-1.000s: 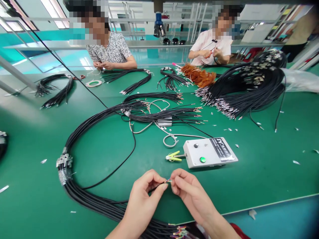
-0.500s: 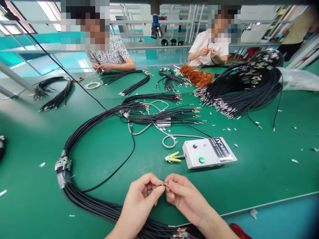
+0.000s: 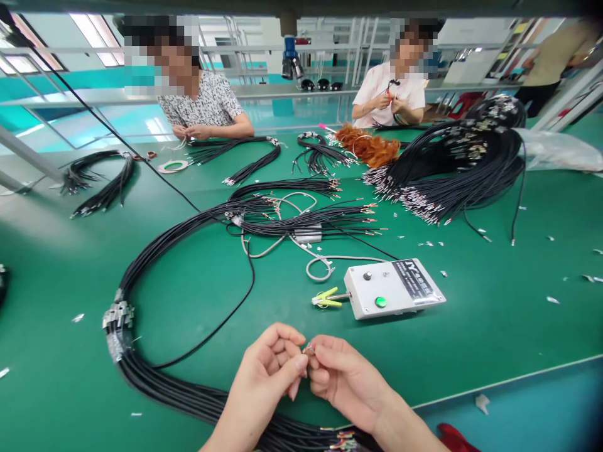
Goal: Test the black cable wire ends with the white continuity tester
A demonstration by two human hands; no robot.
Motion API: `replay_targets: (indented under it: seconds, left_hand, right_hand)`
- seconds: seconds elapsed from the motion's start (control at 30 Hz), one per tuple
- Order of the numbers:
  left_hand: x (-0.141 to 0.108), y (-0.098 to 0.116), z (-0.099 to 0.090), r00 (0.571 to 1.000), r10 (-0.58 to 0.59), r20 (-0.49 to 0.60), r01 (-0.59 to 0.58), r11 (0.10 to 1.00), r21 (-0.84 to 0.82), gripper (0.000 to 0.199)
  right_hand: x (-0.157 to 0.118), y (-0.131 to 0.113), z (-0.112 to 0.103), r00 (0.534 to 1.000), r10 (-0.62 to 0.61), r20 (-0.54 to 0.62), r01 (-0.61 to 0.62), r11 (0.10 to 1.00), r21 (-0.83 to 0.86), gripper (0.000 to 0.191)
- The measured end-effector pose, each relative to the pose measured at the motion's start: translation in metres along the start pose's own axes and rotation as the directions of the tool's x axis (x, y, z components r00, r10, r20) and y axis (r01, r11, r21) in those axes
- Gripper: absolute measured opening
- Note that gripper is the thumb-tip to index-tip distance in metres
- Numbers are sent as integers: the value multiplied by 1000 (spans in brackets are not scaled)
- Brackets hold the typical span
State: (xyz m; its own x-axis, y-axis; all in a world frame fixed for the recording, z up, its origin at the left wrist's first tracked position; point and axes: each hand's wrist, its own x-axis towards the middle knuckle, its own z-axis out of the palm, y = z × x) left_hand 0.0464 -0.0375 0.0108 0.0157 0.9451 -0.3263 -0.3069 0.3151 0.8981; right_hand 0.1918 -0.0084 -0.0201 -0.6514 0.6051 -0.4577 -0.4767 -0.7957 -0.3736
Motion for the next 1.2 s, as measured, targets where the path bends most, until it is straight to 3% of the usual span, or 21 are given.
replay_targets:
  seconds: [0.13,0.3,0.47,0.7,0.9,1.03,1.2]
  left_hand:
    - [-1,-3,-1,1000,-3,12,3,1000,-30,36]
    - [-3,-6,-4,999,-2,51,3,1000,-6,32]
    - [3,-1,4,997,9,77,-17,995,100,33]
    - [7,-14,11,997,13,-73,-3,990,138,28]
    - [5,-24,9,970,234,-71,-200,925,323,22]
    - [10,-26,8,973,214,-87,-176,931,319,24]
    - [18,-26,7,986,136,-96,-107,958,265,29]
  right_hand:
    - [2,7,5,981,-194,-3,190,965,-184,31]
    - [-1,8,10,935,-354,17,324,834,-446,35]
    - [-7,-4,10,931,-364,15,292,721,-628,38]
    - [-13,-18,5,942,-333,34,224,554,-802,26]
    - [-15,-31,2,914,-362,182,285,255,-924,14]
    - [-17,-33,-6,878,-415,238,292,70,-954,16]
    - [-22,-29,-8,685,-512,518,190,-561,-806,17]
